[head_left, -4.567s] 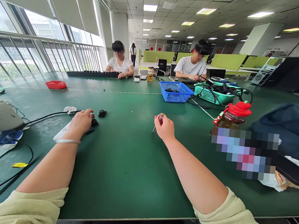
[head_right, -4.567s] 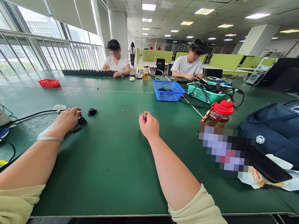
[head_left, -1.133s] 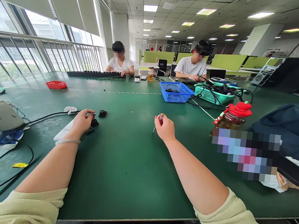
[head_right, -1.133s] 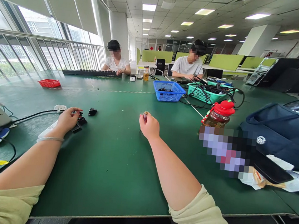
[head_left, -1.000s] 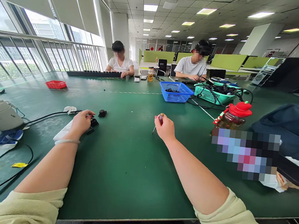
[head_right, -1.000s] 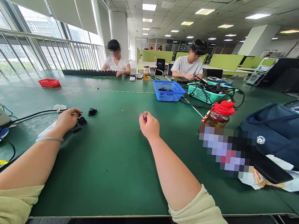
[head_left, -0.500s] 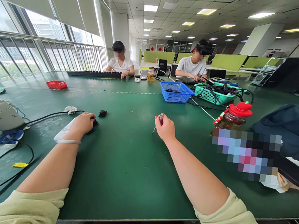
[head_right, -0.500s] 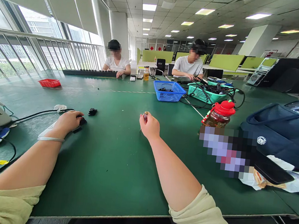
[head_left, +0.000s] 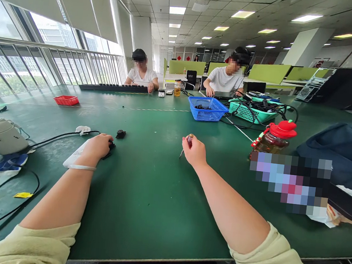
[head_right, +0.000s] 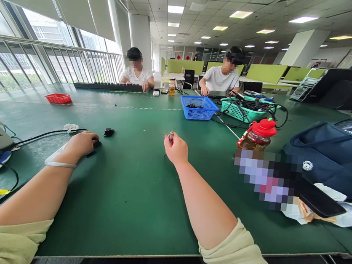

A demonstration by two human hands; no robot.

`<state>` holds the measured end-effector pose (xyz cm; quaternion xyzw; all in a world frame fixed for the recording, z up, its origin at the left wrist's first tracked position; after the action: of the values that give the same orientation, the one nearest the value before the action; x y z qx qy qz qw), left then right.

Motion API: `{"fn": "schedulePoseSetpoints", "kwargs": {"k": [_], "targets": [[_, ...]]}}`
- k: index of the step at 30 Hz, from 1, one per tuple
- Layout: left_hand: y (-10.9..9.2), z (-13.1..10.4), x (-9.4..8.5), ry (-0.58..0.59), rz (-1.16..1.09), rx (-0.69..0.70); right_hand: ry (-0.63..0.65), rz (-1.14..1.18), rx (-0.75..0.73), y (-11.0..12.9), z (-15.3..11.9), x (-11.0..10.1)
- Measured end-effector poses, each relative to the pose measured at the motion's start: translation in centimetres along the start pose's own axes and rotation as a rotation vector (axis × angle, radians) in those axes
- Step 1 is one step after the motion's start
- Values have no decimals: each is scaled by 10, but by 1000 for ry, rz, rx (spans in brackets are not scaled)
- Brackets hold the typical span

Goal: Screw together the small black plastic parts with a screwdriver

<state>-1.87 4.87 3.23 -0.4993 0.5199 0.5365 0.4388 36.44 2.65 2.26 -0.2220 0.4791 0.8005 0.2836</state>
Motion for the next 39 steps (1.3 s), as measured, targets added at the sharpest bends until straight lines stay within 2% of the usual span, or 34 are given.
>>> {"fn": "schedulePoseSetpoints", "kwargs": {"k": [15,25,39], "targets": [[-1,5,4,10,-41,-5,-1,5,-12,1,0,0],[-7,-1,-2,18,-42,-24,-3,0,-8,1,0,1],[7,1,-3,-54,-211,-61,2,10,-16,0,0,0]]}}
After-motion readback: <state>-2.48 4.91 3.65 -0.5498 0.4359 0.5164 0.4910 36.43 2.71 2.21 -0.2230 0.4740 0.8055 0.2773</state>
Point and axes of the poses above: each hand's wrist, its own z-axis towards the middle knuckle, its own x-axis out of the palm, y = z × x, the point moved 6 cm from there along z, towards the middle knuckle, and after that the axes turned 14 degrees about y, right-handed, at the moved point
